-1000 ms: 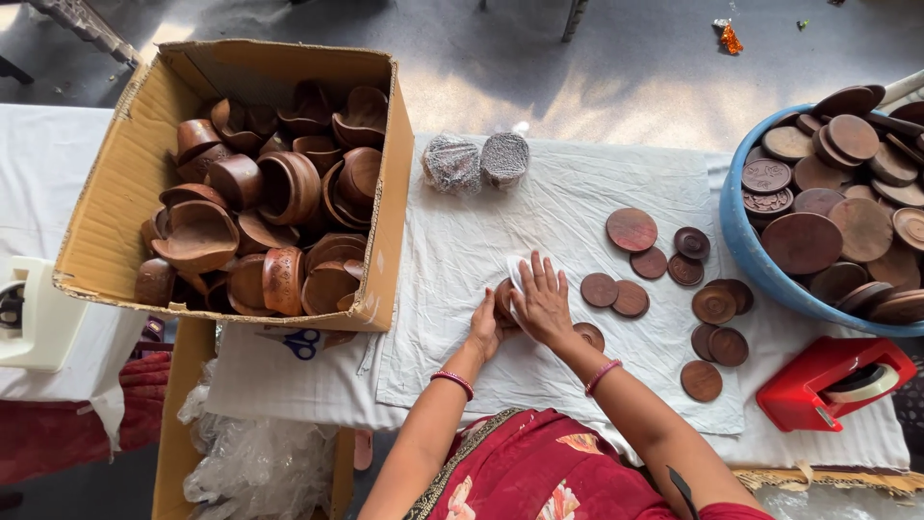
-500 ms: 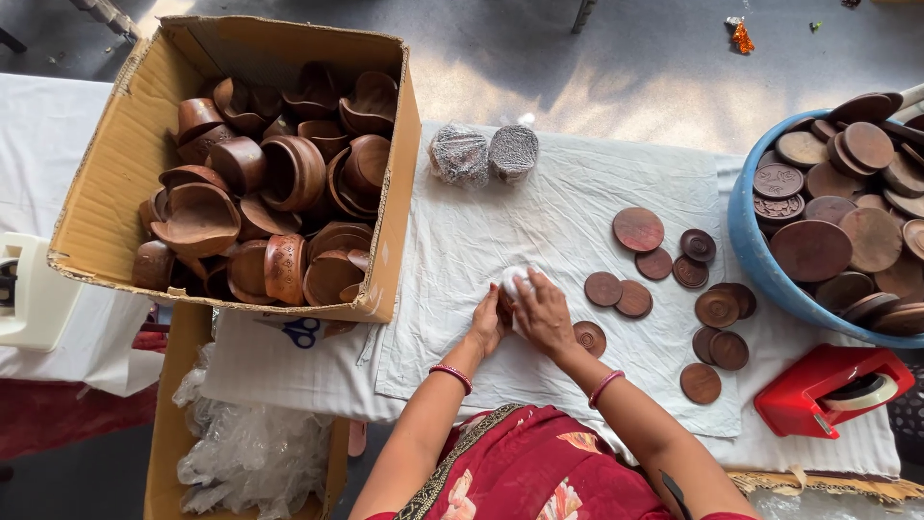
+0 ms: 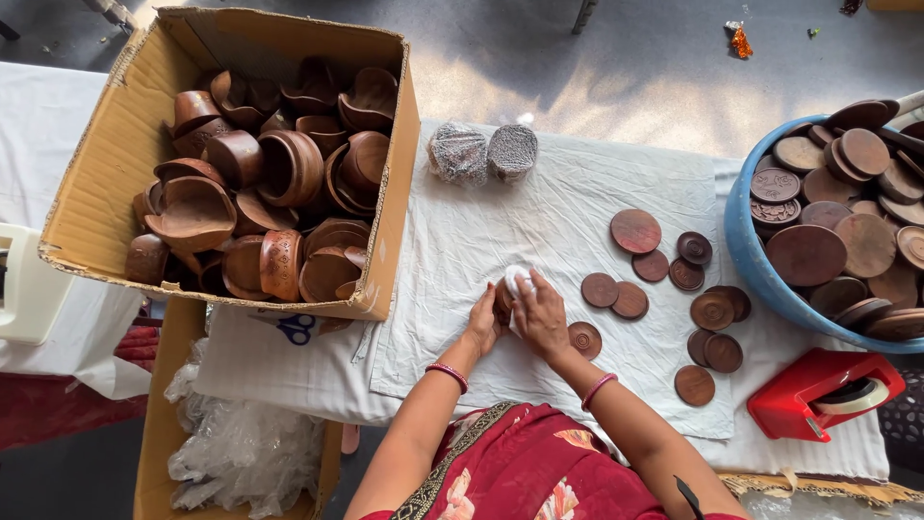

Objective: The person sits at a table and wipes small, round wooden items with a white cloth. They pick up each item, rub it with the cloth, and place it back on the table. A cardboard box and a blue bowl filled with similar wooden items are visible nearby.

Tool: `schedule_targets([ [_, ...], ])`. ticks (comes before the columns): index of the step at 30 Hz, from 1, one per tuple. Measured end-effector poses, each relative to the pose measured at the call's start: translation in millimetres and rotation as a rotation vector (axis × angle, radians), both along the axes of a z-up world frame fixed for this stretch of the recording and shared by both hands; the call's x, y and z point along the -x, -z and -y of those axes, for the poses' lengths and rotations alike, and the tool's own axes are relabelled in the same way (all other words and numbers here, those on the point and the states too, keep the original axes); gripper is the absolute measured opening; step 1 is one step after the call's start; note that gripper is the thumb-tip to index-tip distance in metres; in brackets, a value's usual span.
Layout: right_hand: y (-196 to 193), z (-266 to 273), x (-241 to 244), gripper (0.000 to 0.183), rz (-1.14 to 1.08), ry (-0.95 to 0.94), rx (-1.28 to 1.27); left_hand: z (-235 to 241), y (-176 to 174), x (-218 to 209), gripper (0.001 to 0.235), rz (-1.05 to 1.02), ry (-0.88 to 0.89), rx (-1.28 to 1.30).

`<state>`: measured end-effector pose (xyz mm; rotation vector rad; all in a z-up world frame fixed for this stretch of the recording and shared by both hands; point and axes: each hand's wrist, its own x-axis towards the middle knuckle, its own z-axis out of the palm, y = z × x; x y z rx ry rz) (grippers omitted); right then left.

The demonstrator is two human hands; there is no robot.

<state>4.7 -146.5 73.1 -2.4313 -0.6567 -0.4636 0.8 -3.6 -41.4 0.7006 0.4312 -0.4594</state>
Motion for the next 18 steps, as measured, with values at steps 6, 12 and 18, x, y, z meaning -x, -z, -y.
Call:
schedule_targets([
  [6, -35.7, -41.6, -16.2, 0.029, 0.043, -0.051, 0.303, 3.8, 55.3, -3.4, 0.071, -0.020, -0.085, 0.008],
  [12, 8.7, -12.5, -40.8, 0.035, -0.438, 0.092, -0.030, -5.9, -69.5, 2.2, 0.104, -0.027, 0.029, -0.047],
  [18, -36.2, -6.3, 4.0, 0.042, 0.268, -0.109, 0.201, -2.7, -24.7, 0.2, 0.109, 0.022, 0.011, 0.057],
])
